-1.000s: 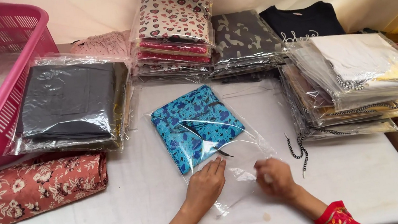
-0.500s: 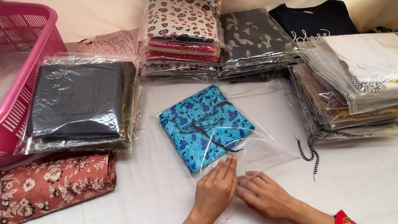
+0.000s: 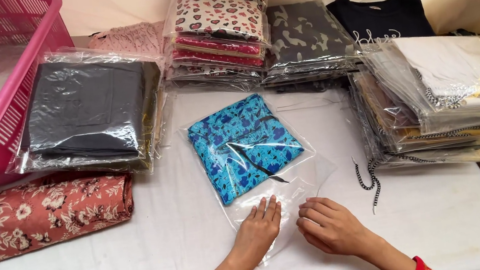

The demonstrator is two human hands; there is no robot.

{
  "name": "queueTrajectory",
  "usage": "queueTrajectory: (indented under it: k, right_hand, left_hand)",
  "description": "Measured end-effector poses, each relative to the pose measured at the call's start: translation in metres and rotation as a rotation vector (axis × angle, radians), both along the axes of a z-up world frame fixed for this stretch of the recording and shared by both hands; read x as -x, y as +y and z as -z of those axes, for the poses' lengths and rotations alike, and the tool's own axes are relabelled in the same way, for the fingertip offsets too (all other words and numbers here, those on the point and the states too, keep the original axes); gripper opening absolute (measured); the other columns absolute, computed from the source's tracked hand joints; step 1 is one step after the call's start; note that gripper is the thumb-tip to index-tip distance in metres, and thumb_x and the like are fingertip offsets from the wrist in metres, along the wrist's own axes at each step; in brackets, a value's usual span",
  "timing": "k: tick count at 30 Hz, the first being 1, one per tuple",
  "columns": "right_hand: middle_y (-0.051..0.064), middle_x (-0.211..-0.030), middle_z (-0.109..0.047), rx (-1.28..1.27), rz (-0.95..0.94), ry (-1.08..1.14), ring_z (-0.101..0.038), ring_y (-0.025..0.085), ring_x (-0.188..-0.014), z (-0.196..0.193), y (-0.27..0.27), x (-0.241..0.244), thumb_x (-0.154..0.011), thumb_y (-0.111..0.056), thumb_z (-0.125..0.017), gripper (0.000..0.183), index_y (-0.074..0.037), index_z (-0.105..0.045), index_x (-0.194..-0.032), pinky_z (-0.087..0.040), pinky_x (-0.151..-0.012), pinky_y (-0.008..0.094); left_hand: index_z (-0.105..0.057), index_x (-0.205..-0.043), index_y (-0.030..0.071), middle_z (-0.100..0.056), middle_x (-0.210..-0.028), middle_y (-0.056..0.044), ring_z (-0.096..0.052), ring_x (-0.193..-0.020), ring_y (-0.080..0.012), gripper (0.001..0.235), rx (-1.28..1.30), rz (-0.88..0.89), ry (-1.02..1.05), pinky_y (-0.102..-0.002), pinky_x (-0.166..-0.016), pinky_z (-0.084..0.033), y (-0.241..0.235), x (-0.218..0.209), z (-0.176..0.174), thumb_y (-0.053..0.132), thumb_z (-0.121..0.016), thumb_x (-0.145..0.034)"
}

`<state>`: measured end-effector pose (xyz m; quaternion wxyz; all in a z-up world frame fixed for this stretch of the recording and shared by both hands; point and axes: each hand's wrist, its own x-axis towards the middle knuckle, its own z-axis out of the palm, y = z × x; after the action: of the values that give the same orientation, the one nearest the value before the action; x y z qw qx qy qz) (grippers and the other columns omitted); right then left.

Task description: The person folds several patterned garments and places each one into a clear plastic bag. The person then stacks the packaged items on a pile of other packaged clothes on the table.

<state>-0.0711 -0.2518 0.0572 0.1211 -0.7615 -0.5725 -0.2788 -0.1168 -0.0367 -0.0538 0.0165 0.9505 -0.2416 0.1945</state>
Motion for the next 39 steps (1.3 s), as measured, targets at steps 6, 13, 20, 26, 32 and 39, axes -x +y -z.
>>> queueTrajectory:
  k: [6,13,20,26,32,39]
  right_hand:
    - [0.009,-0.096,-0.070,0.111,-0.007,0.220,-0.068,0.028,-0.099,0.031,-0.017,-0.004,-0.088,-0.016,-0.072,0.013,-0.005,-0.065,-0.088,-0.052,-0.092,0.040]
    - [0.012,-0.128,-0.063,0.250,0.149,0.404,-0.065,0.029,-0.092,0.012,0.001,-0.002,-0.094,-0.031,-0.062,0.033,-0.009,-0.067,-0.118,-0.053,-0.081,0.042]
    - [0.001,-0.124,-0.060,0.430,0.273,0.451,-0.072,0.024,-0.090,0.085,0.003,-0.045,-0.113,-0.049,-0.050,0.029,-0.026,-0.068,-0.111,-0.058,-0.084,0.041]
    - [0.019,-0.159,-0.036,0.275,0.359,0.432,-0.072,0.032,-0.063,0.070,0.025,-0.049,-0.094,-0.029,-0.061,0.058,-0.002,-0.050,-0.144,-0.059,-0.059,0.042]
    - [0.016,-0.160,-0.037,0.116,0.390,0.447,-0.067,0.034,-0.108,0.048,0.048,-0.040,-0.086,-0.020,-0.063,0.071,0.005,-0.043,-0.149,-0.058,-0.086,0.043]
    - [0.014,-0.159,-0.036,0.027,0.309,0.073,-0.030,0.037,-0.149,0.053,0.060,-0.058,-0.094,-0.029,-0.062,0.066,0.001,-0.043,-0.150,-0.022,-0.122,0.056]
  left_hand:
    - [-0.067,-0.130,-0.003,-0.064,-0.138,-0.022,-0.068,-0.121,-0.0313,0.045,0.231,-0.012,0.008,-0.038,-0.093,-0.058,0.002,0.000,-0.017,0.001,-0.064,-0.085]
    - [-0.071,-0.124,0.001,-0.070,-0.132,-0.018,-0.073,-0.109,-0.0278,0.030,0.476,-0.035,-0.011,-0.035,-0.083,-0.061,0.001,0.004,-0.041,0.015,-0.068,-0.097]
    - [-0.070,-0.130,0.002,-0.070,-0.132,-0.014,-0.070,-0.120,-0.0268,0.037,0.390,0.002,-0.293,-0.037,-0.093,-0.059,0.000,0.004,-0.044,0.019,-0.068,-0.097]
    - [-0.071,-0.129,0.005,-0.071,-0.133,-0.013,-0.070,-0.119,-0.0268,0.036,0.366,0.001,-0.272,-0.038,-0.092,-0.059,-0.001,0.001,-0.038,0.018,-0.069,-0.096]
    - [-0.070,-0.130,0.006,-0.070,-0.134,-0.011,-0.069,-0.121,-0.0261,0.035,0.405,-0.008,-0.263,-0.039,-0.094,-0.059,-0.003,0.001,-0.038,0.018,-0.069,-0.097]
    - [-0.068,-0.134,0.006,-0.068,-0.138,-0.011,-0.067,-0.125,-0.0258,0.039,0.350,-0.013,-0.305,-0.038,-0.093,-0.059,0.000,0.005,-0.050,0.018,-0.068,-0.097]
